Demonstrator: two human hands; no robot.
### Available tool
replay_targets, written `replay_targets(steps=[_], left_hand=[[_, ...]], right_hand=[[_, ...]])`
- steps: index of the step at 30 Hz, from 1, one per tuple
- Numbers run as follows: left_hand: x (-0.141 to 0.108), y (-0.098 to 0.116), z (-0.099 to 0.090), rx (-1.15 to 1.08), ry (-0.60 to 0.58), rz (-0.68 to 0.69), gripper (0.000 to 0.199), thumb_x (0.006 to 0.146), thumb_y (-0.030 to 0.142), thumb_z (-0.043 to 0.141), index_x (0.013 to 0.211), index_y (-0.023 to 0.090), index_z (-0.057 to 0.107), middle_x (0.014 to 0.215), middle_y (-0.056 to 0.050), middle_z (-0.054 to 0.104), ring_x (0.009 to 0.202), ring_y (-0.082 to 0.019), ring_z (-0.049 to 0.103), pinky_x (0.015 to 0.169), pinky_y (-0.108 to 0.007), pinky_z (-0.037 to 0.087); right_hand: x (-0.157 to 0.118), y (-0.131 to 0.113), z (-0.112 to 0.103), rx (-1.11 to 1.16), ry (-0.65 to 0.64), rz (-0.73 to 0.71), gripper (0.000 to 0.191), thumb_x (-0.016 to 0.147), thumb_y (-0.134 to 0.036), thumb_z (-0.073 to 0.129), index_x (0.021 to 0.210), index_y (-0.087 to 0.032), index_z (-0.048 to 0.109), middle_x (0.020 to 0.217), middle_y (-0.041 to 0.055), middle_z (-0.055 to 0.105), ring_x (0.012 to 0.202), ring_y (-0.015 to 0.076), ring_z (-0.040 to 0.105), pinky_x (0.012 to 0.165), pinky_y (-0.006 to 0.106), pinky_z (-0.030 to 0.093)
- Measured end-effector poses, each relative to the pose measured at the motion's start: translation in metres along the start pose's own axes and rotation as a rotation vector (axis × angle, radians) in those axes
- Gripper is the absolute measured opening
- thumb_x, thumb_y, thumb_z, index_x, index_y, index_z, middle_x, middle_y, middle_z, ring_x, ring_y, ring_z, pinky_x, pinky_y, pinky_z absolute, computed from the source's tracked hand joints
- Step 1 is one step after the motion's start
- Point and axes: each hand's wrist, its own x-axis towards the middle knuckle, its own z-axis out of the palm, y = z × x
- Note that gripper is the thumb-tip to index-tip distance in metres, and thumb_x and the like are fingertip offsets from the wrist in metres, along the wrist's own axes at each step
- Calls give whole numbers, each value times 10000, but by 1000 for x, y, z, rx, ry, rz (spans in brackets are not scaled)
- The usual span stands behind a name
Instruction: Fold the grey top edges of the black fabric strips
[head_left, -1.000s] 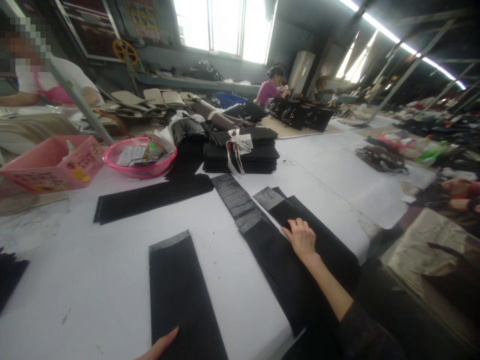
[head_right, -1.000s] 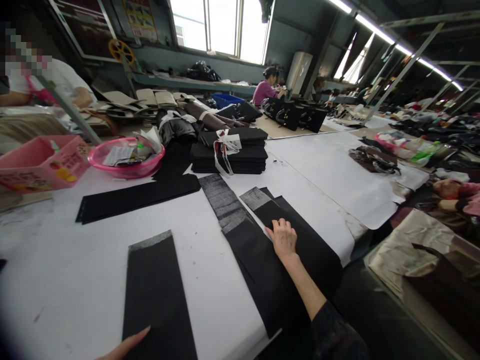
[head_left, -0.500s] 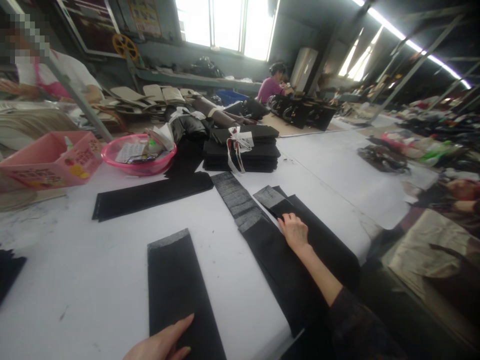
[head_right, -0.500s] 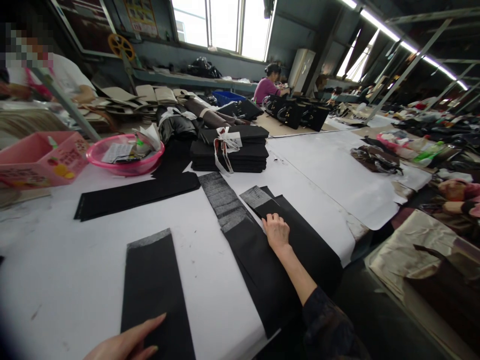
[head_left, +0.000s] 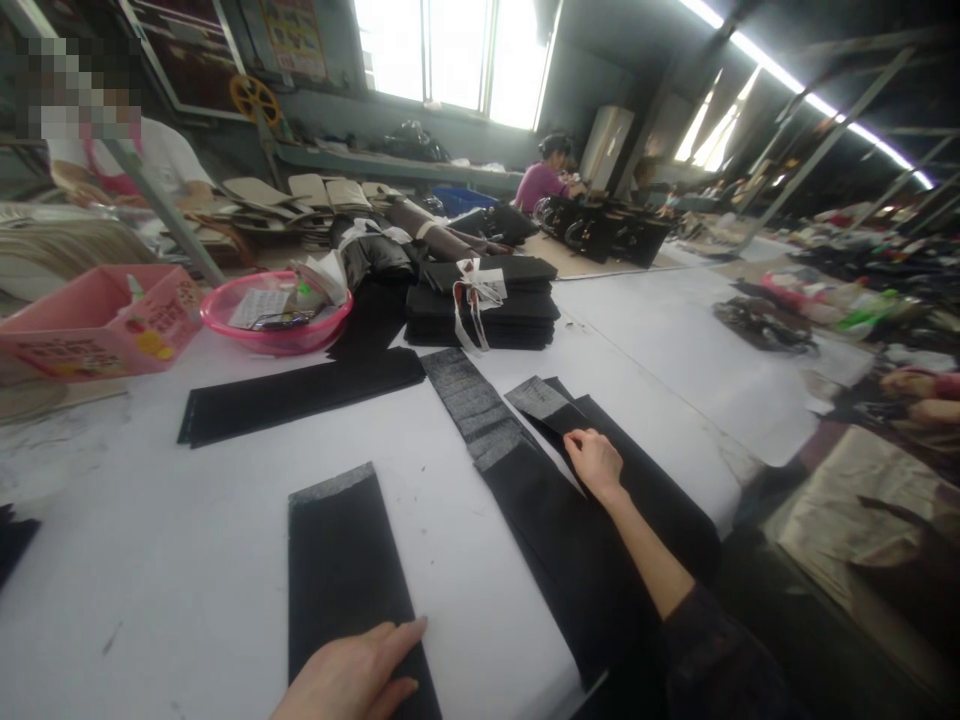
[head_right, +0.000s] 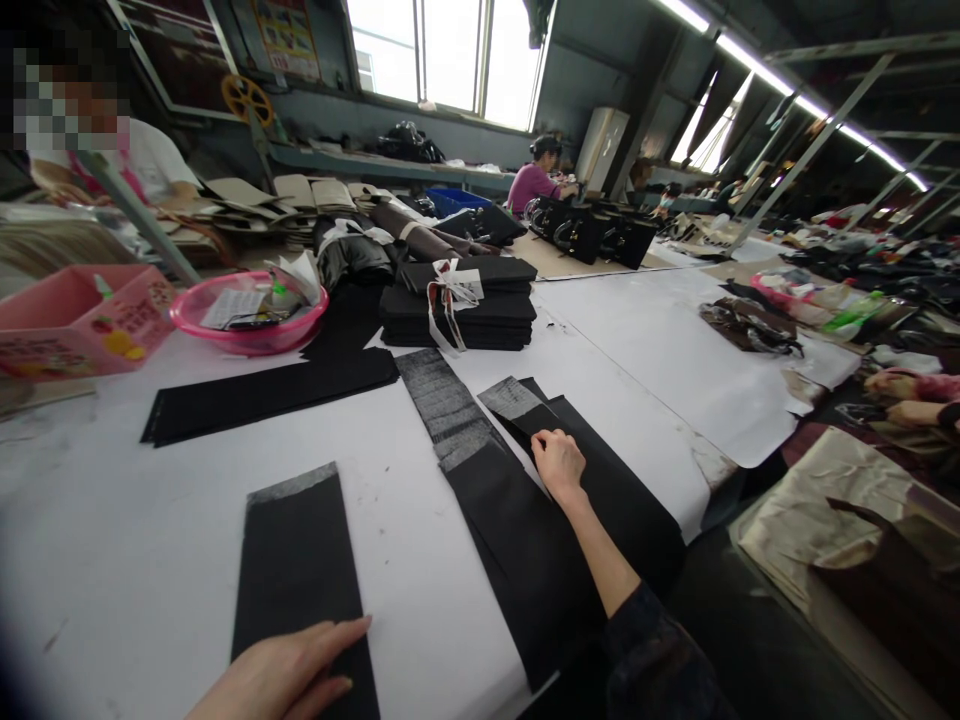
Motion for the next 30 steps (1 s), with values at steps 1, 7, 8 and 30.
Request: replay_targets(steps=[1,7,8,30], left_hand=[[3,1,1,24,5,7,393,841,286,506,1212,265,633,957,-75,721,814,-243,694,755,-281,519],[21,2,7,30,-46,123,371,843,249,495,1188,281,626,915,-62,714,800,-223,687,732,-249,500],[24,4,6,38,-57,130,372,838,236,497,1185,276,626,923,-66,712,805,-226,687,745,-258,500],[260,109,34,425,391,550,538,909,409,499,1317,61,469,1399,-179,473,1338,-263,379,1119,-388,265]], right_hand=[[0,3,0,12,-4,-11,244,931,-368,484,916,-275,709,922,35,645,841,189,586,611,257,376],[-8,15,0,74,-2,-71,187,923,-313,512,935,-278,696,985,0,655,896,155,592,674,237,400],[-9,16,1,78,3,-72,178,920,-306,517,924,-272,691,985,-3,656,897,154,593,675,237,398],[-7,27,5,145,30,-94,147,958,-258,421,916,-203,551,773,20,673,671,164,635,587,247,330]])
